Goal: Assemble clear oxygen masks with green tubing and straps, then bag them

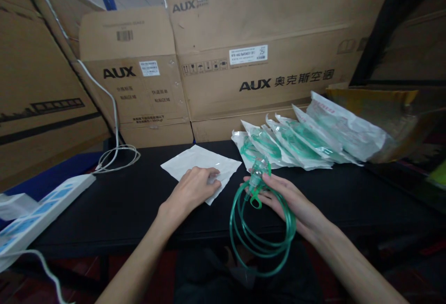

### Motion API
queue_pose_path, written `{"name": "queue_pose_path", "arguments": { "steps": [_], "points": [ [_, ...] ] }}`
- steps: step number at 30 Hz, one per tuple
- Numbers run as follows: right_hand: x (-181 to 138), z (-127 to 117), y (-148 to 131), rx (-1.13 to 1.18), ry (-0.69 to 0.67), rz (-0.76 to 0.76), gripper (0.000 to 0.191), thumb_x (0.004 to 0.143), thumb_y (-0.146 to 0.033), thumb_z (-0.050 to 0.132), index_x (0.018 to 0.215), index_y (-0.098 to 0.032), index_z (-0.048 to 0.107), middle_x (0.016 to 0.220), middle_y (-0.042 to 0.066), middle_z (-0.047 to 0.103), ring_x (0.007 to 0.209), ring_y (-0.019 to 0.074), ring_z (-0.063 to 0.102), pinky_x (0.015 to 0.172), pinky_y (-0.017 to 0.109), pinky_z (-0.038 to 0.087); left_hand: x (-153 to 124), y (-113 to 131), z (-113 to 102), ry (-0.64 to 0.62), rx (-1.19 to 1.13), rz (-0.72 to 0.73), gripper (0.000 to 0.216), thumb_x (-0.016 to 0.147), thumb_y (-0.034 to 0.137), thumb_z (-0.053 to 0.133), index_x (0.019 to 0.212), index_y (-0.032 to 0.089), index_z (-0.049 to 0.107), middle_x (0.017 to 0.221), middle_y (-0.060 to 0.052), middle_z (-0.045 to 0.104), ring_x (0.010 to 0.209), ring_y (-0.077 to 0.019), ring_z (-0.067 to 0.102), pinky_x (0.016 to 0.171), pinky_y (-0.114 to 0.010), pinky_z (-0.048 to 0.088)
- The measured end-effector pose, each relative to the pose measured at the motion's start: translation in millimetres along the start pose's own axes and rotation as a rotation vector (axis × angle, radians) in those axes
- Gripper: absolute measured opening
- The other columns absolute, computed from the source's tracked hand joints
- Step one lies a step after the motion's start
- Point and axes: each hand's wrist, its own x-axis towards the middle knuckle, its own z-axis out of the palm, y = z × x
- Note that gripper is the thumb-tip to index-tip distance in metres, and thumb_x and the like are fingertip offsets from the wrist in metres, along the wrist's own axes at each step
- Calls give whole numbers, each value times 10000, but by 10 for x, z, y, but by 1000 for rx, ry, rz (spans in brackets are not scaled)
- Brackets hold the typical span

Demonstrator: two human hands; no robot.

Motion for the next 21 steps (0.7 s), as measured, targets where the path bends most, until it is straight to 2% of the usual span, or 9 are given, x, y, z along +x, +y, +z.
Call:
{"name": "queue_pose_path", "arguments": {
  "steps": [4,7,13,17,21],
  "points": [
    [-8,7,4,-16,-7,10,289,850,-368,788,1053,-164,762,1107,136,781,1074,277,733,1031,434,524,-22,152,45,56,237,4,332,904,274,570,1187,187,722,1123,-139,761,991,-328,727,833,-406,543],
    [0,3,1,-27,-8,21,294,840,-367,801,1051,-166,765,1098,133,783,1057,271,739,1030,426,528,-29,240,96,82,343,8,265,968,262,492,1091,161,705,1074,-145,749,902,-329,737,731,-392,540],
    [44,42,30,10,-34,62,263,835,-337,809,1007,-143,764,1036,135,793,1002,270,758,1009,423,544,-103,279,90,147,394,-55,240,1023,230,386,1118,161,595,1019,-137,746,854,-309,743,650,-335,500],
    [12,200,44,50,-91,74,293,833,-355,809,1030,-142,760,1048,143,790,981,264,763,998,424,546,-174,288,9,141,391,-114,211,1043,243,365,1164,187,529,997,-103,754,879,-276,741,630,-283,460],
    [-13,369,32,37,-181,26,340,838,-367,802,1102,-158,755,1128,140,773,995,252,752,983,412,546,-199,258,12,174,323,-89,224,1048,226,366,1211,226,520,1033,-79,759,899,-258,739,613,-269,437]
  ]
}}
